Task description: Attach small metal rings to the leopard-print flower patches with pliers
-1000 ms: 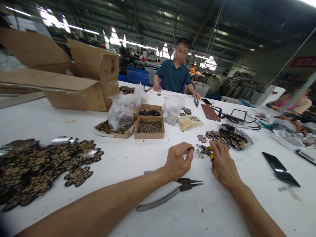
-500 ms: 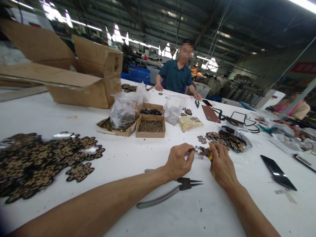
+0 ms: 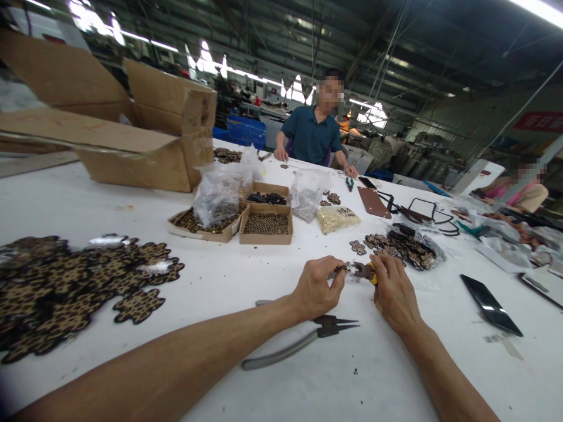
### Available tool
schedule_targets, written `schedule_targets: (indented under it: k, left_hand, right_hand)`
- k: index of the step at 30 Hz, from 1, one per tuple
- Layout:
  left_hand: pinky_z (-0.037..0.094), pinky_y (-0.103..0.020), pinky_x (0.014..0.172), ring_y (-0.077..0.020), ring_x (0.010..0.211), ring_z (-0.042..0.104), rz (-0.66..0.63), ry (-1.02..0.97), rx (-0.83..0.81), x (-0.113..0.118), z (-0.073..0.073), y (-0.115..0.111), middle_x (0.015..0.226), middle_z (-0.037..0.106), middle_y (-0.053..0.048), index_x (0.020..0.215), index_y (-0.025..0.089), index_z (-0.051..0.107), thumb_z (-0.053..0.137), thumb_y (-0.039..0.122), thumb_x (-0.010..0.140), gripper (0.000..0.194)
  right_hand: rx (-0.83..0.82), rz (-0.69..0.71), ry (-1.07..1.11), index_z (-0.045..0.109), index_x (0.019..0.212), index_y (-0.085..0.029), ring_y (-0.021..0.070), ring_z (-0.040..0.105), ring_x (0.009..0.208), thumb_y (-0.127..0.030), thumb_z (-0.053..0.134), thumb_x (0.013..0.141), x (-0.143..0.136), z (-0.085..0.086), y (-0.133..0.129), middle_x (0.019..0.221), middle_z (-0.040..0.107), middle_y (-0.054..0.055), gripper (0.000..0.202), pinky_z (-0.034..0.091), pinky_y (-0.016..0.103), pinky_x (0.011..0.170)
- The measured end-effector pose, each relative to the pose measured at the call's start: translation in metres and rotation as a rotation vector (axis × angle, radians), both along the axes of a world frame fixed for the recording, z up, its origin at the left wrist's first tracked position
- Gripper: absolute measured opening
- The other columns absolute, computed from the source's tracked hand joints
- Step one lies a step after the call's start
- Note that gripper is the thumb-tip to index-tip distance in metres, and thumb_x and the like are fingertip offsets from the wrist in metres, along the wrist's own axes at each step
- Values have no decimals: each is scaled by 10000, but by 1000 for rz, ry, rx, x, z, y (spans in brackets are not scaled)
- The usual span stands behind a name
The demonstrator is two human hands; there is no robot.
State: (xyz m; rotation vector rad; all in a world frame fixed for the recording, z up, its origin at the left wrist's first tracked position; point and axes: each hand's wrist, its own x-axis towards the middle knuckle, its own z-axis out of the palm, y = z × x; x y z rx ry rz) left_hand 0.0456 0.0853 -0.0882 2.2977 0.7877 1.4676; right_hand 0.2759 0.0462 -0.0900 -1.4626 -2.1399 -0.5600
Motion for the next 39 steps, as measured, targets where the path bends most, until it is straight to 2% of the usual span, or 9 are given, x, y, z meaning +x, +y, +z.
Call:
schedule_targets:
  k: [5, 14, 20, 29, 39]
  left_hand:
    - [487, -302, 684, -171, 721, 627, -13, 1, 2, 0, 0, 0, 813, 680, -64, 919, 174, 639, 510, 206, 900, 135]
    - [485, -302, 696, -173, 729, 631, -18, 9, 0, 0, 1, -1, 808, 678, -60, 911, 172, 636, 514, 199, 894, 126]
    - [487, -306, 705, -177, 739, 637, -47, 38, 24, 0, 1, -1, 803, 673, -61, 908, 176, 629, 501, 196, 896, 130]
    - [483, -303, 695, -171, 729, 631, -58, 59, 29, 0, 1, -1, 788, 666, -57, 883, 177, 619, 497, 192, 903, 125]
    - [469, -294, 689, -163, 717, 612, -49, 42, 54, 1, 0, -2, 794, 661, -53, 907, 170, 625, 498, 194, 904, 129]
  right_hand:
    - [3, 17, -5, 385, 1458, -211, 363, 498, 1189, -37, 491, 772, 2, -1, 0, 1302, 524, 171, 715, 506, 556, 959]
    - [26, 9, -23, 481, 1337, -198, 352, 526, 1128, -39, 489, 776, 5, -2, 4, 1212, 571, 168, 583, 507, 519, 908]
    - [34, -11, 3, 542, 1186, -203, 314, 555, 1030, -92, 494, 857, 4, -3, 4, 1104, 607, 142, 350, 501, 472, 876]
    - [44, -25, 25, 533, 1125, -217, 306, 558, 1054, -129, 487, 913, 4, -10, 6, 1102, 614, 129, 235, 484, 450, 882]
    - [48, -19, 32, 554, 1071, -214, 283, 574, 1008, -146, 479, 939, 1, -8, 6, 1049, 633, 118, 167, 479, 416, 857]
